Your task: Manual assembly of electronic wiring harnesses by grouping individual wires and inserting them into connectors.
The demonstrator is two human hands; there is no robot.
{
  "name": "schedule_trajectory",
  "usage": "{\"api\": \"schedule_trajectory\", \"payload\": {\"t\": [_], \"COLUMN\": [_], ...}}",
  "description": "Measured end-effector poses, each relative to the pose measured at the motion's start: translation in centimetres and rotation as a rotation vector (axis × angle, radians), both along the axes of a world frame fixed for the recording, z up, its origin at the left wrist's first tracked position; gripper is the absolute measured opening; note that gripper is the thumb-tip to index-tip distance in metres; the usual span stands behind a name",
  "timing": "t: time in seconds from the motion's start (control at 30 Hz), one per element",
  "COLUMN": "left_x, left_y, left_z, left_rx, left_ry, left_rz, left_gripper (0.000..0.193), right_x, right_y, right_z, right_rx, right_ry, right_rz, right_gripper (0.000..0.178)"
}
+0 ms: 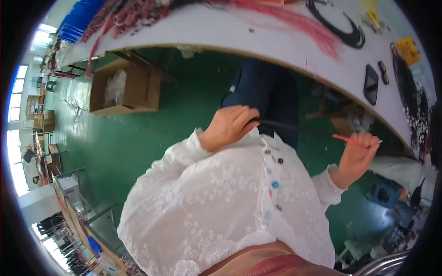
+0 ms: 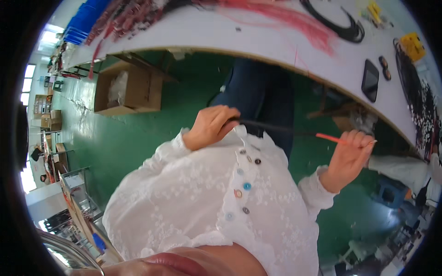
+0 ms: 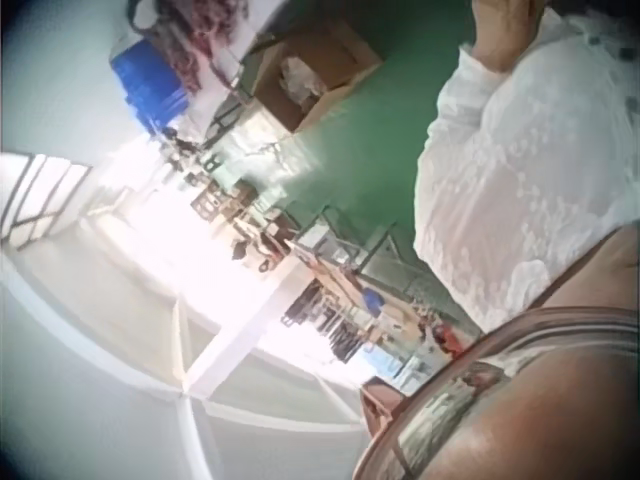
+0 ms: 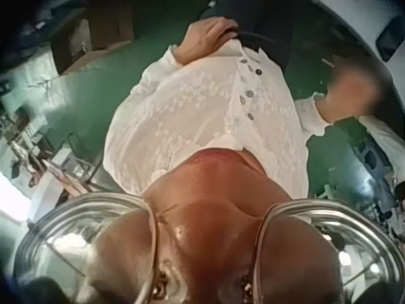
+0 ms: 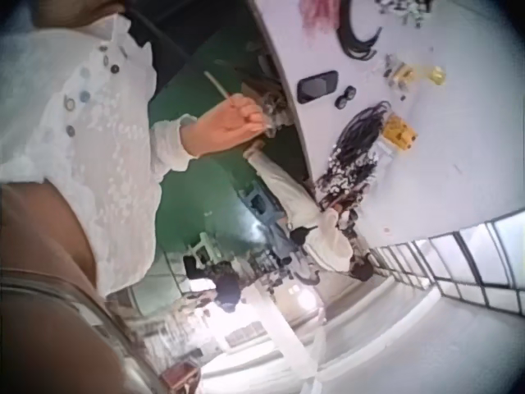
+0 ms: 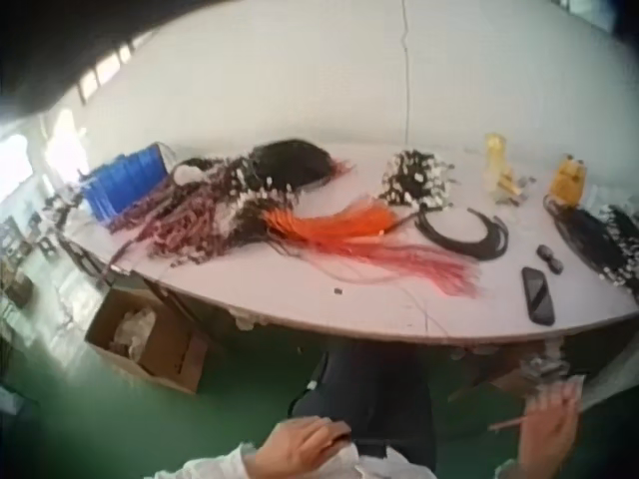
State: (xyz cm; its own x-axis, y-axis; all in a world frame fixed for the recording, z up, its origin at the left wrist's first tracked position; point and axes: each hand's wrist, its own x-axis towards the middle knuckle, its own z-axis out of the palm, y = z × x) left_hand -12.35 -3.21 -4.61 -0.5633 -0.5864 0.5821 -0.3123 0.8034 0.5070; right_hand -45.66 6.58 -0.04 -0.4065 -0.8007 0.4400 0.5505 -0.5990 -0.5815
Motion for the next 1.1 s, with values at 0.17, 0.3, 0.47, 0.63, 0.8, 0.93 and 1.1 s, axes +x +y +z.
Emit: {"api": "schedule_trajectory", "payload": {"t": [0.17,0.3,0.47,0.63,0.8,0.93,1.1], "left_x": [8.8,11.5,11.8,11.7,9.9,6.5,6.6], "left_y": [-3.5,-9.7,-23.3,-42.8,-63.9,-72.9,-75.3], "left_z": [8.2,15.0,25.7,28.6,22.9,11.1,5.6], "left_rx": [0.071,-0.199,-0.346,-0.914,-1.112,-0.626,-0.628], "left_ry": [-0.342,-0.481,-0.062,-0.118,-0.497,-0.460,-0.103], "left_rz": [0.013,0.336,0.560,0.716,0.834,0.719,0.693], "left_gripper": [0.013,0.011,0.017,0.025,0.025,0.022,0.026], "right_x": [4.0,6.3,4.7,0.6,-1.1,-2.0,-3.5], "right_y": [-2.4,-7.7,-12.0,-15.9,-20.9,-24.8,-27.0], "right_z": [1.5,3.4,4.7,3.8,1.5,0.5,-0.2], "right_rx": [0.578,0.651,0.525,0.837,0.933,0.990,1.024], "right_ry": [0.281,0.255,0.321,0.497,0.480,0.454,0.482], "right_rz": [-0.149,-0.001,-0.067,-0.239,-0.145,-0.038,0.013], "right_gripper": [0.021,0.027,0.032,0.026,0.022,0.019,0.019]}}
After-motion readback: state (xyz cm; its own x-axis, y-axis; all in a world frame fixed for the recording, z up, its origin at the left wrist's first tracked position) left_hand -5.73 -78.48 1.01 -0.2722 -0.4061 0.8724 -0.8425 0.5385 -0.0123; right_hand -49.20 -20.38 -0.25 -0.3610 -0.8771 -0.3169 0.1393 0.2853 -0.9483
